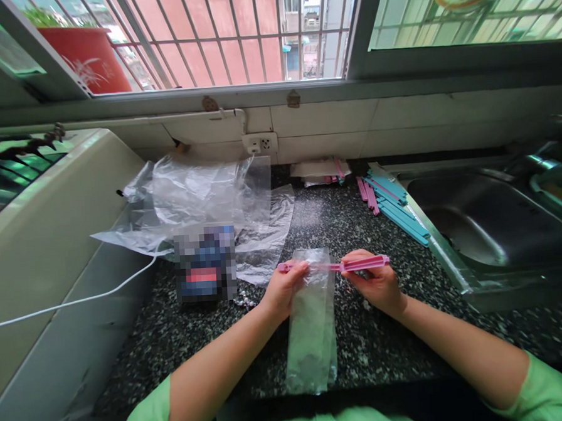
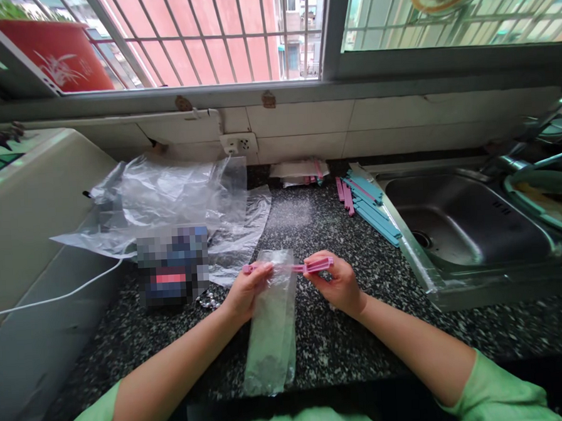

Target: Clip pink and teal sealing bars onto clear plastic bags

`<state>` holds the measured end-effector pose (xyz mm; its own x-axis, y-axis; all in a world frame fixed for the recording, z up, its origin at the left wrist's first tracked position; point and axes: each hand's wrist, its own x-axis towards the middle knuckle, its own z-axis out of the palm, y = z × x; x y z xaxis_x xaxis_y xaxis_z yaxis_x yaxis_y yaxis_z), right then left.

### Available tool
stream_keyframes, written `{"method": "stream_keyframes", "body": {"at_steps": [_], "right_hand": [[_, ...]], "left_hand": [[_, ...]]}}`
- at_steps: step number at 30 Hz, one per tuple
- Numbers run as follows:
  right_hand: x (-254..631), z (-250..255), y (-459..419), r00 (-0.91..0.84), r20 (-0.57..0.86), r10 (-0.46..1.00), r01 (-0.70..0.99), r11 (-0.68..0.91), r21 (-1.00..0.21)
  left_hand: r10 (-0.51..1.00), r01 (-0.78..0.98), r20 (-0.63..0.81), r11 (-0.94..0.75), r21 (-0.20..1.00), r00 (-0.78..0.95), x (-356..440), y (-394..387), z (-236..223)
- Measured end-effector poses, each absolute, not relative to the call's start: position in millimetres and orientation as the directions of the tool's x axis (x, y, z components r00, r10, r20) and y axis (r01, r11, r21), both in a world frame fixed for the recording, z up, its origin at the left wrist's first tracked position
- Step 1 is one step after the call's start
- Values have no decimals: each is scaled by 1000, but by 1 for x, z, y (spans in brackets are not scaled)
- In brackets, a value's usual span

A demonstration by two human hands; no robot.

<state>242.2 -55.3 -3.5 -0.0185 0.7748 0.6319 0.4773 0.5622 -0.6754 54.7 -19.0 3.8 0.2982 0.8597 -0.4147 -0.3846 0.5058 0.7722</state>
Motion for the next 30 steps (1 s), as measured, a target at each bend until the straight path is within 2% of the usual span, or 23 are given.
{"method": "stream_keyframes", "body": {"at_steps": [4,9,16,22,30], "right_hand": [[242,-4,-58,-27,614,789,491,546,-679],[241,1,-59,-88,683,725,445,643,-624],[240,6,-60,-150,642,752,516,614,-598],[240,5,-58,-179,665,725,531,641,-554],[241,2,-57,-205,679,706,566,651,-506]], "left_hand": [[846,-384,-426,528,758,322,56,-20,6],[843,-368,-412,526,767,346,56,-20,6],[861,-326,-398,493,807,315,55,-20,3],[840,-288,-382,503,815,384,54,-21,-1],[822,-312,-404,537,784,400,54,-21,5]]}}
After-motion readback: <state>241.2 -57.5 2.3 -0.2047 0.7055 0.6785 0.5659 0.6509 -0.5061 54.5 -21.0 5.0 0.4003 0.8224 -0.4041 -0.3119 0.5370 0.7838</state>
